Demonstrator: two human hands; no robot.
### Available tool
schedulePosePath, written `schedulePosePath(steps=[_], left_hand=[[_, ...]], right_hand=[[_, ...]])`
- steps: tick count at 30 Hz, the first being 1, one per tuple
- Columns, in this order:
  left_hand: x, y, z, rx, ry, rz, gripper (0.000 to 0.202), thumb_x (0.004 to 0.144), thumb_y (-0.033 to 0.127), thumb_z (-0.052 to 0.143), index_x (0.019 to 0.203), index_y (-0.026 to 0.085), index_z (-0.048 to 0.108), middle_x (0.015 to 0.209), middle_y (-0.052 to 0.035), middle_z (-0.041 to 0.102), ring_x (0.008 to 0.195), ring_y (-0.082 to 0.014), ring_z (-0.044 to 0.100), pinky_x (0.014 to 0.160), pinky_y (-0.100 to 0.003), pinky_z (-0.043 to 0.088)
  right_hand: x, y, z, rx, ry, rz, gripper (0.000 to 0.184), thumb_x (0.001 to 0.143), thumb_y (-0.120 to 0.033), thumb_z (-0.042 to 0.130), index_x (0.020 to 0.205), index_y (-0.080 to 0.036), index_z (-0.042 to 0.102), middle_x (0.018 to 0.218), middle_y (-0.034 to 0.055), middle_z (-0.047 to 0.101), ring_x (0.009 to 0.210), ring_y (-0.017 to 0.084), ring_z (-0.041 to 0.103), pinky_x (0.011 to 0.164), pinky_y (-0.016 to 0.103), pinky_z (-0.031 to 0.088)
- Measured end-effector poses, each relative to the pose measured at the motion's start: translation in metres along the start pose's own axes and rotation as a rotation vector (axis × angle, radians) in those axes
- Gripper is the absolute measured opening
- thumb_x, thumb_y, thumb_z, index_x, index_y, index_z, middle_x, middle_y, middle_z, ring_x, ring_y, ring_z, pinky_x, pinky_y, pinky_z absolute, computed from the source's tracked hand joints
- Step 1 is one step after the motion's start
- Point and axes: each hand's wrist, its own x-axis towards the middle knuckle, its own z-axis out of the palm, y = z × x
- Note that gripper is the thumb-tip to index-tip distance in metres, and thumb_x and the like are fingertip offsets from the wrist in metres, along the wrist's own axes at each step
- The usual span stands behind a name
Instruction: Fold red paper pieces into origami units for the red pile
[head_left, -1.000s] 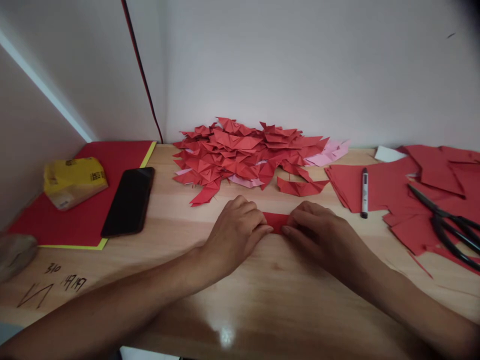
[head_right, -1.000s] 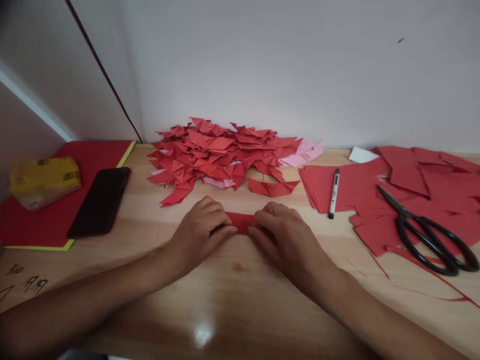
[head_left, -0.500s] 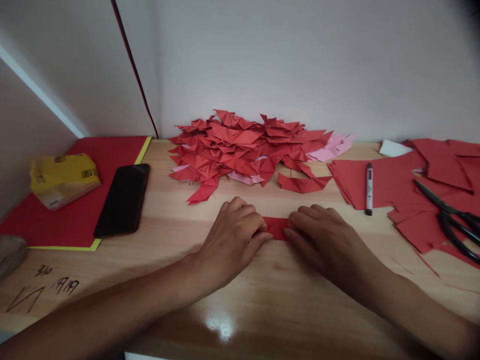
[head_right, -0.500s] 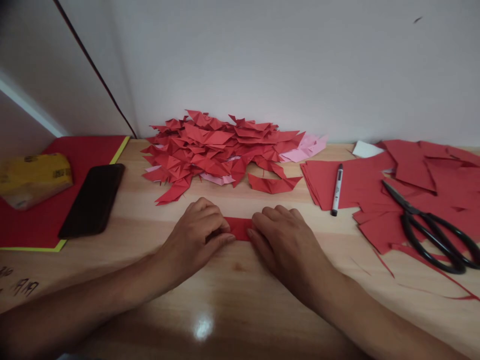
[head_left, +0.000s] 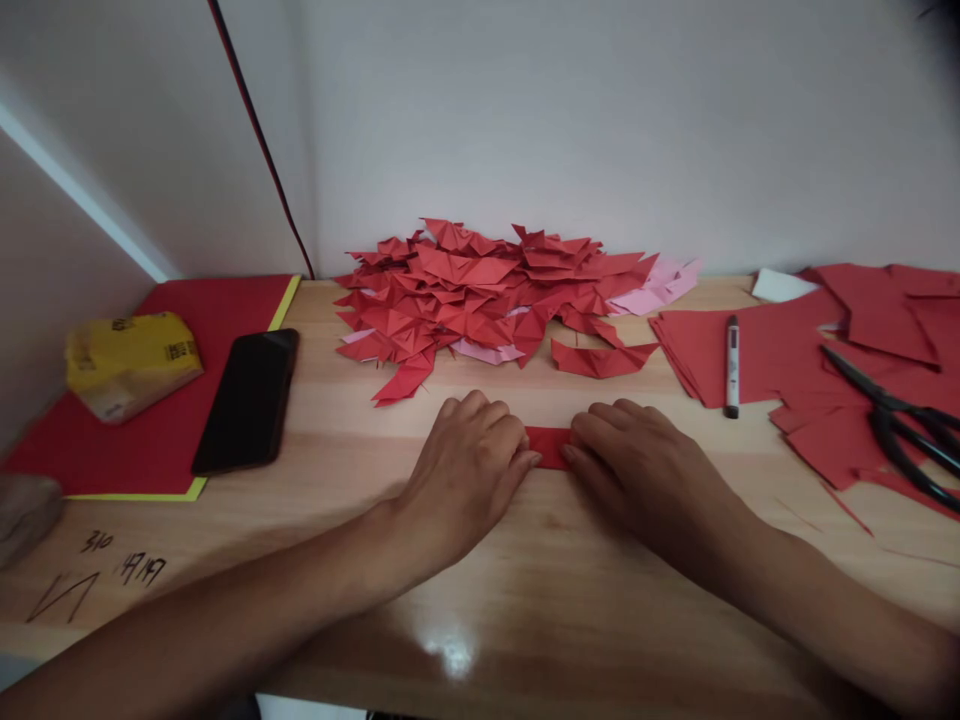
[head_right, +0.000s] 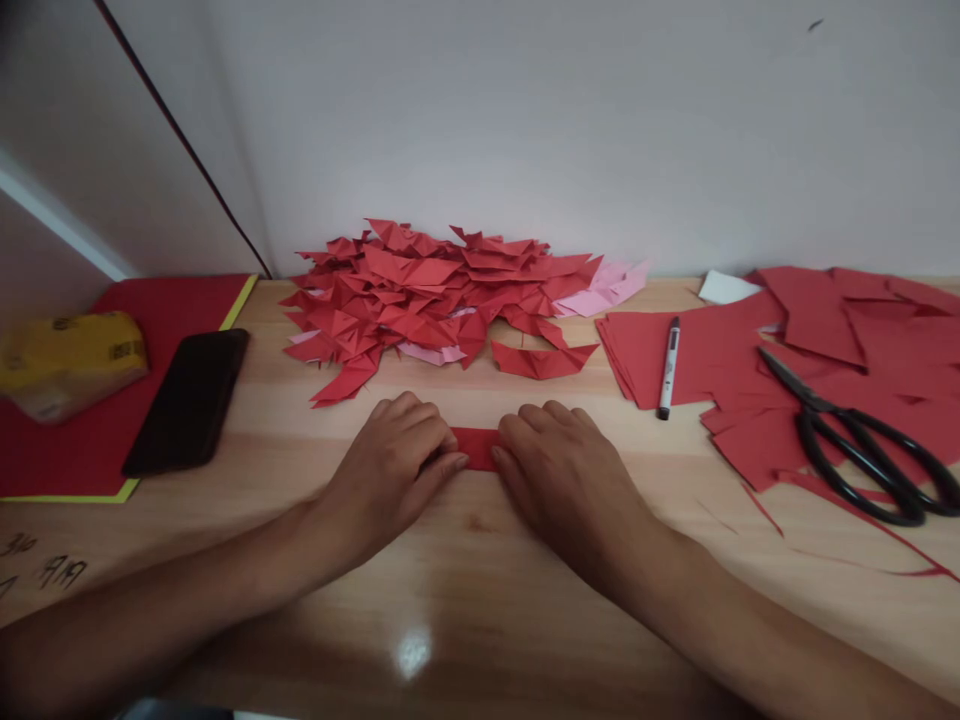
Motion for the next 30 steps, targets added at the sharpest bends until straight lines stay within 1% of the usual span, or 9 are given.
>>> schedulePosePath(steps=[11,19,24,27,30], left_hand=[[0.002,0.002,0.000,0.095,0.008,0.017,0.021,0.096,0.027,0.048,0.080,0.015,0.056,0.084,-0.0057,0.060,0.080,-0.0203,0.046,0.071,-0.036,0.039],[-0.006,0.004,0.000,0.010,0.029,0.051,0.024,0.096,0.030,0.050,0.076,0.016,0.055,0.080,-0.0043,0.059,0.079,-0.0191,0.046,0.070,-0.034,0.039],[-0.008,0.004,-0.001,-0.027,0.021,0.032,0.023,0.093,0.035,0.055,0.082,0.016,0.055,0.087,-0.0052,0.059,0.082,-0.0195,0.047,0.072,-0.035,0.041],[-0.007,0.003,-0.002,-0.069,0.010,0.023,0.017,0.094,0.029,0.054,0.083,0.016,0.056,0.087,-0.0044,0.059,0.083,-0.0188,0.047,0.073,-0.034,0.041],[-0.007,0.003,-0.003,-0.153,0.025,0.030,0.014,0.094,0.022,0.053,0.082,0.016,0.056,0.087,-0.0034,0.059,0.086,-0.0181,0.047,0.076,-0.033,0.041]], right_hand=[[0.002,-0.001,0.001,-0.066,0.033,-0.016,0.024,0.094,-0.021,0.045,0.071,-0.019,0.053,0.067,0.0039,0.057,0.065,0.021,0.050,0.064,0.032,0.033],[-0.001,0.002,-0.004,-0.072,-0.029,-0.073,0.028,0.097,-0.023,0.042,0.071,-0.019,0.052,0.070,0.0036,0.056,0.063,0.018,0.047,0.065,0.032,0.031],[-0.001,0.006,-0.003,-0.080,-0.026,-0.084,0.028,0.098,-0.024,0.042,0.072,-0.019,0.052,0.069,0.0037,0.055,0.064,0.019,0.046,0.065,0.032,0.031],[0.000,0.008,-0.002,-0.066,-0.024,-0.074,0.027,0.098,-0.024,0.043,0.073,-0.019,0.052,0.070,0.0036,0.055,0.065,0.019,0.048,0.065,0.032,0.031],[0.000,0.009,-0.003,-0.027,-0.016,-0.072,0.027,0.098,-0.024,0.043,0.073,-0.019,0.052,0.070,0.0031,0.056,0.064,0.018,0.048,0.065,0.032,0.032]])
